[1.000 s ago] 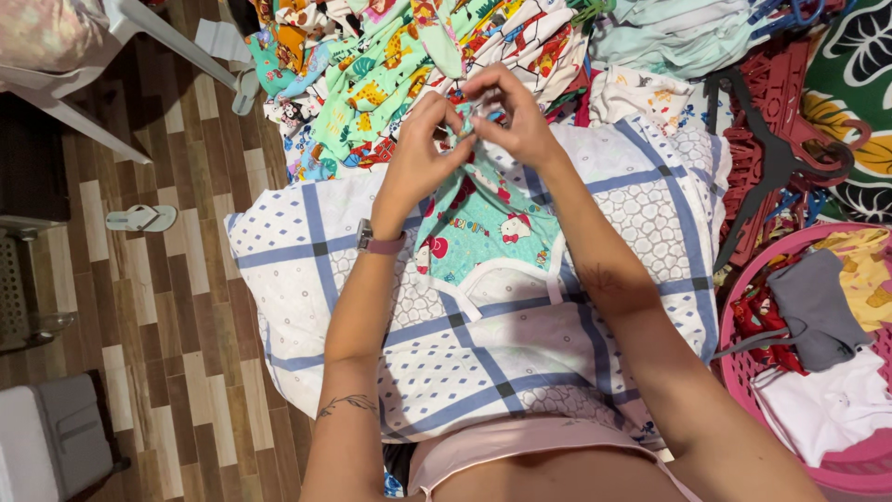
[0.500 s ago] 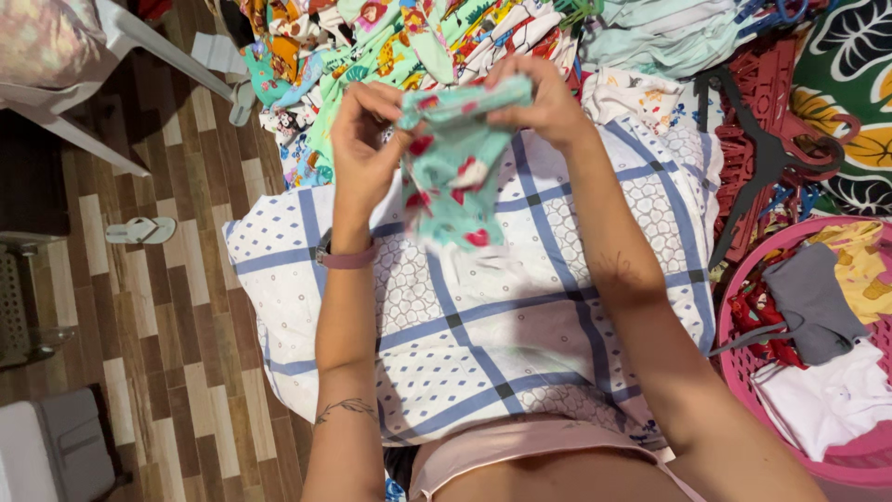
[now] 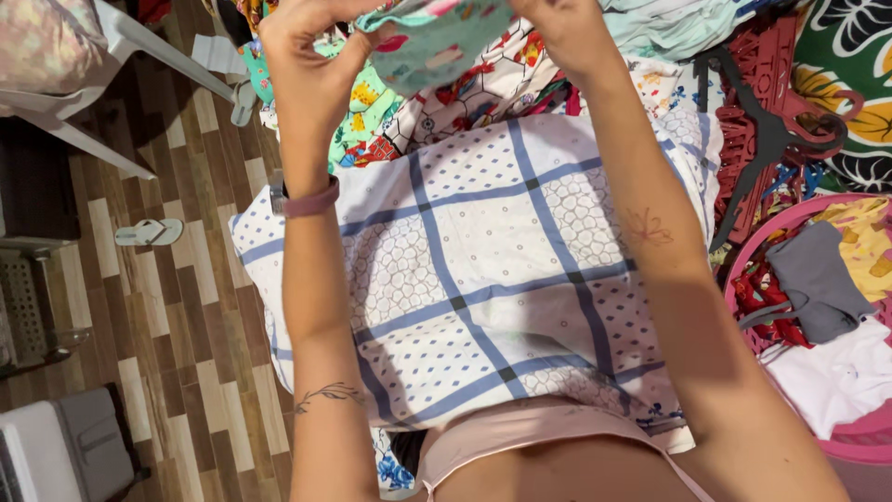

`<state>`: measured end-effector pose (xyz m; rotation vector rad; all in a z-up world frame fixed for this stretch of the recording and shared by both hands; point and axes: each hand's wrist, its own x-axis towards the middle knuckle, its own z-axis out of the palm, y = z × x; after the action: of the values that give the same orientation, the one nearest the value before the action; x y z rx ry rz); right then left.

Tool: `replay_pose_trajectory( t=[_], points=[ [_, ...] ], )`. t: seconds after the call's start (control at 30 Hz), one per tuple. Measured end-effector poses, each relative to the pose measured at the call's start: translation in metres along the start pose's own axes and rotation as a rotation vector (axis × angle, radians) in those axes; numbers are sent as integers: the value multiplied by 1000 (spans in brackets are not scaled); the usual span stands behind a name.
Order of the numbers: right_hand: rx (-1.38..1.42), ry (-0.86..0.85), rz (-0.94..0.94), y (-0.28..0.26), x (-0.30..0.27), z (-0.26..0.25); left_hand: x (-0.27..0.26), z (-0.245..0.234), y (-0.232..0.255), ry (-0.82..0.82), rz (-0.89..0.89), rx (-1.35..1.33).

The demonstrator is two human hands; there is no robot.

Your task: The person folds several items of clothing by hand, including a white patterned garment, a green garment with cartoon prints, and an orange top, before placing them onto a pile and manipulating a green plastic multi-clip hanger.

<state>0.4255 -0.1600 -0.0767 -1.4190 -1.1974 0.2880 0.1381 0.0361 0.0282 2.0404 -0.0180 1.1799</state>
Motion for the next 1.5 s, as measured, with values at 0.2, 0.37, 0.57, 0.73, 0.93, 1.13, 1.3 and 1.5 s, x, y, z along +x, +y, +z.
replay_pose_trajectory(
  t=[0.2, 0.37, 0.57, 0.73, 0.93, 1.13, 1.3, 1.5],
  points=[
    [191, -396, 291, 10, -80, 3, -82, 12, -29, -365, -104, -201],
    [234, -893, 649, -15, -156, 19, -164, 32, 14, -923, -449, -471],
    [135, -1057, 646, -31, -183, 35, -192, 35, 40, -1034, -616, -497],
    [445, -713, 633, 21, -169, 35, -235, 74, -32, -412, -652, -629],
    [377, -46, 642, 71, -122, 74, -236, 113, -61, 3, -959, -661],
    [187, 20, 587, 97, -125, 90, -238, 104, -31, -248, -355, 43],
    [120, 96, 481, 104, -113, 102, -228, 105, -12, -218, -509, 32],
    [-565, 76, 572, 43, -119, 112, -233, 103, -24, -325, -604, 83]
  ],
)
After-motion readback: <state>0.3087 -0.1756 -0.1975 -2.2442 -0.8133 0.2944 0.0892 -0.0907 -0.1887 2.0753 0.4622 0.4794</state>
